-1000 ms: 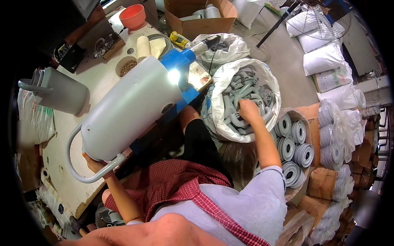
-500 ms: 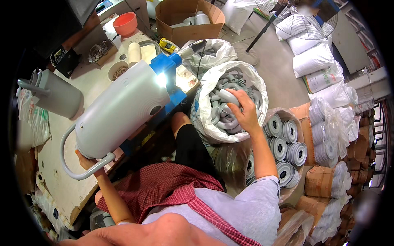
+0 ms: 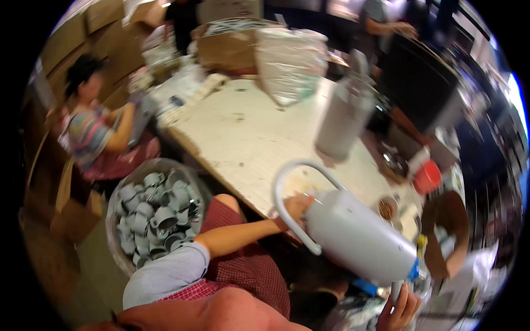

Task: The person assembles white electric kettles by attaching handles and lids. They pick up kettle bodies, attach handles, and secure lids using a small tool, then place the finished units on the table.

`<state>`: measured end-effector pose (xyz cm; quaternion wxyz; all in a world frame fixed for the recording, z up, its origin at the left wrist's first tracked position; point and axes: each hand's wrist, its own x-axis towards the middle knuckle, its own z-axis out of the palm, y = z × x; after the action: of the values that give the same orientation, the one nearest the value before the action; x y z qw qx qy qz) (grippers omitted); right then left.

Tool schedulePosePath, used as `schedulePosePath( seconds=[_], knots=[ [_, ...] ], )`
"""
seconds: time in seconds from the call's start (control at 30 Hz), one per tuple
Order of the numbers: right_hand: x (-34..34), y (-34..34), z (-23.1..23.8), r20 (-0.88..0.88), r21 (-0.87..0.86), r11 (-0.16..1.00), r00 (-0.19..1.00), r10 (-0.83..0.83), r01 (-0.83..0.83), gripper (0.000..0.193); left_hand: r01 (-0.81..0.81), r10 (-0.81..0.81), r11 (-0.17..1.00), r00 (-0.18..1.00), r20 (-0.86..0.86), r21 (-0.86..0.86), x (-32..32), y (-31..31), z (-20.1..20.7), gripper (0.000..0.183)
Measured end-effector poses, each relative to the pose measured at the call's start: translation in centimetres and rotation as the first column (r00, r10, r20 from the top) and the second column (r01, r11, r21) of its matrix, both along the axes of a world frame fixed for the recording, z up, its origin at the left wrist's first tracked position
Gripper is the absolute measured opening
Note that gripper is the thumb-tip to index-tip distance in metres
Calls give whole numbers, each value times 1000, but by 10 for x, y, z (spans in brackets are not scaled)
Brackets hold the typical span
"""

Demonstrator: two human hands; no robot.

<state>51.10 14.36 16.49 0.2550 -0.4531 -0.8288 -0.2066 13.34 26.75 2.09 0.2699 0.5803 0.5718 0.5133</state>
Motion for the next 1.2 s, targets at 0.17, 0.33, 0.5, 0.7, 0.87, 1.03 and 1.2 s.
schedulePosePath(
  seconds=[0.17,0.33,0.5,0.7,0.87,1.03,1.2],
  knots=[
    [-89,66,38,-58,-144,989,998,37,-45,45,36,-55,997,950,306,66,-10,-19,20,64],
    [-129,111,65,38,-362,929,995,95,-75,32,82,-129,976,964,231,204,-9,-16,28,61],
    [-163,121,72,123,-405,909,979,162,-99,34,54,-73,971,995,73,234,-9,-3,-1,51],
    [-175,132,72,74,-461,869,969,237,-178,33,198,-197,980,959,205,14,-14,-12,16,60],
    [-175,137,71,74,-490,857,972,224,-160,32,195,-216,961,973,87,197,-16,-8,11,51],
    [-186,139,75,11,-556,817,981,195,-156,32,296,-302,953,941,151,57,-25,-5,-1,58],
    [-180,137,85,-3,-596,795,991,136,-111,32,304,-327,940,933,149,158,-16,4,-6,65]
  ],
)
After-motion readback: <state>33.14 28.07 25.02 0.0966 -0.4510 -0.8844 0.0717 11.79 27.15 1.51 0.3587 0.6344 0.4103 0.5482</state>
